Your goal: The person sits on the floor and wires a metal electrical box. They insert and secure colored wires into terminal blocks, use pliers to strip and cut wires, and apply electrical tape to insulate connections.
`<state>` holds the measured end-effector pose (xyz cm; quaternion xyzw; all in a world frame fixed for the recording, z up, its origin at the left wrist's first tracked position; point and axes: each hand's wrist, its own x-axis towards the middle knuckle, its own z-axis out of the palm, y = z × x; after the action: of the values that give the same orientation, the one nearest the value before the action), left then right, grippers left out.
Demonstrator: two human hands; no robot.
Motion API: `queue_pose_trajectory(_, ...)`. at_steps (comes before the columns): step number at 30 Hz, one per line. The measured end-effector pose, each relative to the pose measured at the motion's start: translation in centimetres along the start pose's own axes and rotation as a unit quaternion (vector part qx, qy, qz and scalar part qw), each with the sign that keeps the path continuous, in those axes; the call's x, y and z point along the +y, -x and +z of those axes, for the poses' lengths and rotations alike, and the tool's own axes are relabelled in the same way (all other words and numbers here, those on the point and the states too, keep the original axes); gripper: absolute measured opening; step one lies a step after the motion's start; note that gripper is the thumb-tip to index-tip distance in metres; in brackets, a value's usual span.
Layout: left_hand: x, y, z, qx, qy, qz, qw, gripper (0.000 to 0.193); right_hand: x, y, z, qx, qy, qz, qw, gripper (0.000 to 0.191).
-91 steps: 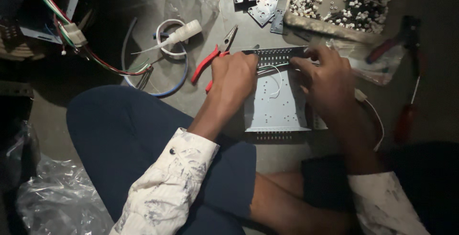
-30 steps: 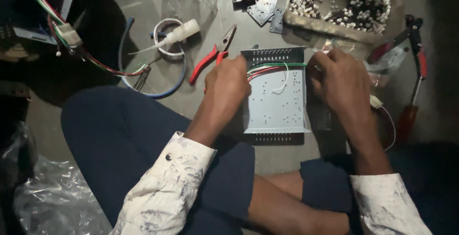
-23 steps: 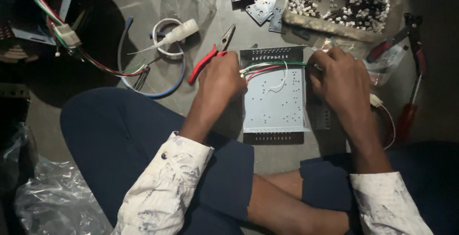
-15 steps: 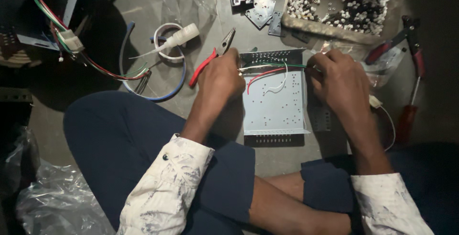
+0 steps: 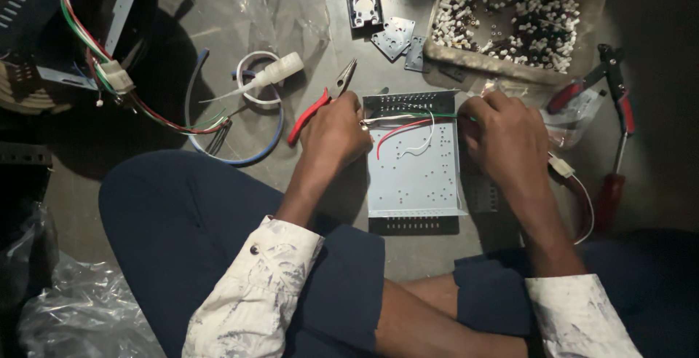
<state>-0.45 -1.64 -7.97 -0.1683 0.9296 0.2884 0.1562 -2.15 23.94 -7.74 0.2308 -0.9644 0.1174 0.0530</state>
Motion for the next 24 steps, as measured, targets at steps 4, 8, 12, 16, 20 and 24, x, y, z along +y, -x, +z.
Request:
queue_pose_trajectory(4,0.3,0.0,0.2,-0.009,-0.002,-0.015,1.0,0.03,-0.1,0.1,0.0,-0.002,0.0,0.004,1.0,0.03)
queue_pose_trajectory(8,0.3,-0.1,0.2,0.004,-0.006,-0.003,1.0,0.032,0.0,0.0,0.0,-0.011,0.004,0.008,1.0,0.031)
queue_pose_trajectory(12,0.3,-0.2,0.1,-0.008,-0.011,-0.011,1.0,0.033,0.1,0.1,0.0,-0.003,-0.004,0.005,1.0,0.031)
queue_pose_trajectory(16,0.3,-0.2,0.1,-0.001,-0.011,-0.006,1.0,0.031,0.2,-0.1,0.2,0.0,0.005,0.005,1.0,0.033)
queue_pose_trajectory(20,0.2,-0.3,0.4,0.006,-0.015,0.002,1.0,0.028,0.2,-0.1,0.0,0.008,0.006,-0.009,1.0,0.034)
queue_pose_trajectory(24,-0.2,-0.5,1.2,0.019,-0.033,0.019,0.999,0.034,0.1,0.0,-0.1,-0.005,-0.006,-0.006,1.0,0.035)
